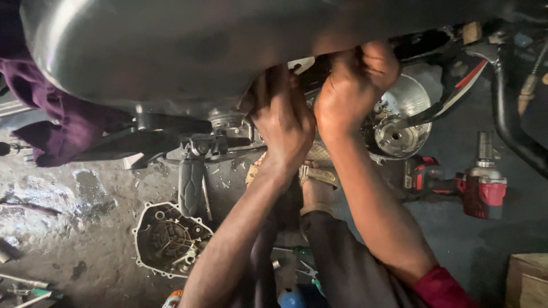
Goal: The person sits on the floor and uses a white cloth to wipe and clean the underside of a motorcycle engine. They repeatedly rub the engine casing and surrounding components, occasionally adjusting their grip and position to reach different areas.
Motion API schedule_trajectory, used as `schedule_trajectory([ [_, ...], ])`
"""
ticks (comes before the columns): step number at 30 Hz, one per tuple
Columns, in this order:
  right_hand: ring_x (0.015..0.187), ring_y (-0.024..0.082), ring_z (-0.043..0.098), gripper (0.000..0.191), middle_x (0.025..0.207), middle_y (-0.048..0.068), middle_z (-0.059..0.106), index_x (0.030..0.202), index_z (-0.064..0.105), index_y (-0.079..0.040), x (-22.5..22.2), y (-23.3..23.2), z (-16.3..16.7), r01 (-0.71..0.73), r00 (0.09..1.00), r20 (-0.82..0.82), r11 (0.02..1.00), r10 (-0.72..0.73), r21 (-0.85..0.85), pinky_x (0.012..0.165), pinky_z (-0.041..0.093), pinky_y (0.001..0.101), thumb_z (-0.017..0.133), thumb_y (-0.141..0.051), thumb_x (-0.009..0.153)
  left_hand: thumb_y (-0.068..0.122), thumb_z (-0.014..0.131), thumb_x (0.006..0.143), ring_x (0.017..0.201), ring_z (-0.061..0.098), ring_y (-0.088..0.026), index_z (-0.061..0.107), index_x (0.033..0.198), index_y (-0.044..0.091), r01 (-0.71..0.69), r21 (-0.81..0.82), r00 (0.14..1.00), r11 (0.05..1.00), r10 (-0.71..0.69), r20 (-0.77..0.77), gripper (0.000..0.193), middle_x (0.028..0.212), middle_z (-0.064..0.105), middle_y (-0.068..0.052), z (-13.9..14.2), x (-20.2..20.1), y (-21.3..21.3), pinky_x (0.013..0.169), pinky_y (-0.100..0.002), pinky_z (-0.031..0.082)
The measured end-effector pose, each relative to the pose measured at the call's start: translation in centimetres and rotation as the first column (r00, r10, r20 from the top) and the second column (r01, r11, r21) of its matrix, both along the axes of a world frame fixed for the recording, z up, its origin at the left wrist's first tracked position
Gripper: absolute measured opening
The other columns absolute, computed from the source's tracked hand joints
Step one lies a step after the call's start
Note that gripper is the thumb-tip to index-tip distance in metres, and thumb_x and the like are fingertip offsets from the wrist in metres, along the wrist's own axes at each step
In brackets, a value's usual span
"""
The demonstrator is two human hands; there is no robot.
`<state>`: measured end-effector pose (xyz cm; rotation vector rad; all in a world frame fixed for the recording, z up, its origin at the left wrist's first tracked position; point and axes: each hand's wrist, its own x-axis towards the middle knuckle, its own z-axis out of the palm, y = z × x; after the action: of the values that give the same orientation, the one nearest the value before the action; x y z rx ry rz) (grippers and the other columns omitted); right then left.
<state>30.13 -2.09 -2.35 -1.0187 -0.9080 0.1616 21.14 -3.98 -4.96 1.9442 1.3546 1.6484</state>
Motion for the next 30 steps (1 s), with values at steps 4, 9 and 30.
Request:
schedule_trajectory([
  [4,0.067,0.01,0.051,0.021,0.077,0.003,0.063,0.079,0.057,0.003,0.3,0.3,-0.2,0.015,1.0,0.009,1.0,-0.015,-0.007,0.064,0.04,0.0275,0.063,0.005,0.099,0.002,0.06,0.103,0.119,0.062,-0.045,0.057,0.141,0.001,-0.004,0.005,1.0,1.0,0.004,0.003,0.038,0.134,0.06,-0.026,-0.1,0.0,0.0,0.1,-0.05,0.052],
  [9,0.067,0.01,0.047,0.027,0.072,0.002,0.058,0.074,0.053,0.002,0.4,0.6,-0.6,0.056,0.997,0.048,0.998,-0.056,0.01,0.061,0.037,0.0279,0.065,0.006,0.097,0.001,0.06,0.098,0.115,0.062,-0.046,0.057,0.14,0.0,-0.021,-0.001,0.999,1.0,0.021,-0.024,0.042,0.129,0.061,-0.026,-0.1,-0.1,-0.1,0.098,-0.053,0.05],
  [30,0.085,0.015,0.06,0.009,0.087,0.01,0.065,0.089,0.062,0.004,-0.1,-0.3,-0.2,0.353,0.807,0.538,0.93,-0.244,-0.107,0.078,0.047,0.0291,0.063,0.01,0.083,0.002,0.057,0.105,0.127,0.057,-0.045,0.056,0.14,-0.002,-0.004,-0.069,1.0,0.998,0.005,0.011,0.036,0.139,0.06,-0.027,-1.1,-0.3,-0.1,0.11,-0.054,0.043],
])
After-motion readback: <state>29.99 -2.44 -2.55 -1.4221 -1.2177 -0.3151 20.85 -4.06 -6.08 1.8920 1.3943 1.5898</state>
